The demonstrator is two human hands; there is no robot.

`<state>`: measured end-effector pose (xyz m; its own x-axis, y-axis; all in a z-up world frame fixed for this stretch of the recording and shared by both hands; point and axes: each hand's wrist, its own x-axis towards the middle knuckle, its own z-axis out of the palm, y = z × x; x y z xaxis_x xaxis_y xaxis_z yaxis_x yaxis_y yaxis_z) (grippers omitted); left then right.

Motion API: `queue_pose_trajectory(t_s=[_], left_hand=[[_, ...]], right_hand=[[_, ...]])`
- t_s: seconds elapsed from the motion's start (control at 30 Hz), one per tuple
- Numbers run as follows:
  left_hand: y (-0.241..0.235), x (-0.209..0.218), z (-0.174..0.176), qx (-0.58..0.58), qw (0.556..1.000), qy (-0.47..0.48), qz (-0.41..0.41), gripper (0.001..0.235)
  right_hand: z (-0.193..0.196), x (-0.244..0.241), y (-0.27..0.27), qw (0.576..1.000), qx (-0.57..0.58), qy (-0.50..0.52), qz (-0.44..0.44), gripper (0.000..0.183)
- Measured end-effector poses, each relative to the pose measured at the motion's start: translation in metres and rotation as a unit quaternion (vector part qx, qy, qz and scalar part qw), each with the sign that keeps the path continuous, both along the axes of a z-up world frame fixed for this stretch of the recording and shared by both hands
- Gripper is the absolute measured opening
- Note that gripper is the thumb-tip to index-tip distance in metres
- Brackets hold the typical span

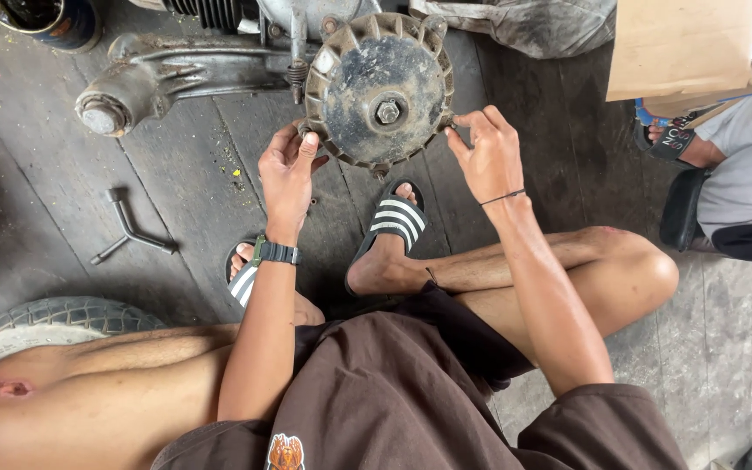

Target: The person sits on the floor and works on a motorcycle engine, specifically the clutch assembly. They pick up small parts from the floor, insert them into the clutch cover, and use a socket wrench to tighten the bolts securing the cover to the engine block.

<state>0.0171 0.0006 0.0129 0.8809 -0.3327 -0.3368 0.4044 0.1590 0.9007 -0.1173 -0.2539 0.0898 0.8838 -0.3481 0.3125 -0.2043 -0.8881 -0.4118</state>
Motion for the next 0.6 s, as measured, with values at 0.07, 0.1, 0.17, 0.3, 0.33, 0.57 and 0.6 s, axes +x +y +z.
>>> queue_pose_trajectory(t_s=[0.07, 0.1, 0.17, 0.3, 0.33, 0.57, 0.6], left_hand=[[0.000, 0.001, -0.001, -0.001, 1.000, 0.000, -0.003, 0.036], [0.000, 0.000, -0.002, 0.003, 1.000, -0.002, -0.004, 0.037], [-0.001, 0.000, -0.002, 0.007, 1.000, -0.006, -0.005, 0.038], [-0.002, -0.001, 0.003, 0.005, 1.000, -0.002, 0.002, 0.039], [-0.002, 0.000, 0.005, 0.004, 1.000, 0.001, 0.003, 0.039], [-0.005, 0.000, 0.006, -0.003, 1.000, 0.021, 0.015, 0.036], [-0.006, -0.001, 0.007, -0.007, 1.000, 0.023, 0.013, 0.036]], right_hand=[[-0.002, 0.001, -0.005, 1.000, -0.020, 0.013, 0.009, 0.021], [-0.007, 0.002, -0.008, 0.996, -0.085, 0.017, 0.017, 0.023], [-0.012, 0.002, -0.014, 0.988, -0.151, 0.020, 0.026, 0.025], [-0.006, -0.001, -0.014, 0.988, -0.148, 0.005, 0.045, 0.028], [-0.003, -0.003, -0.014, 0.990, -0.131, 0.003, 0.046, 0.027], [0.021, -0.001, -0.019, 0.997, -0.061, 0.017, 0.047, 0.019], [0.022, -0.002, -0.017, 0.996, -0.066, 0.019, 0.055, 0.020]])
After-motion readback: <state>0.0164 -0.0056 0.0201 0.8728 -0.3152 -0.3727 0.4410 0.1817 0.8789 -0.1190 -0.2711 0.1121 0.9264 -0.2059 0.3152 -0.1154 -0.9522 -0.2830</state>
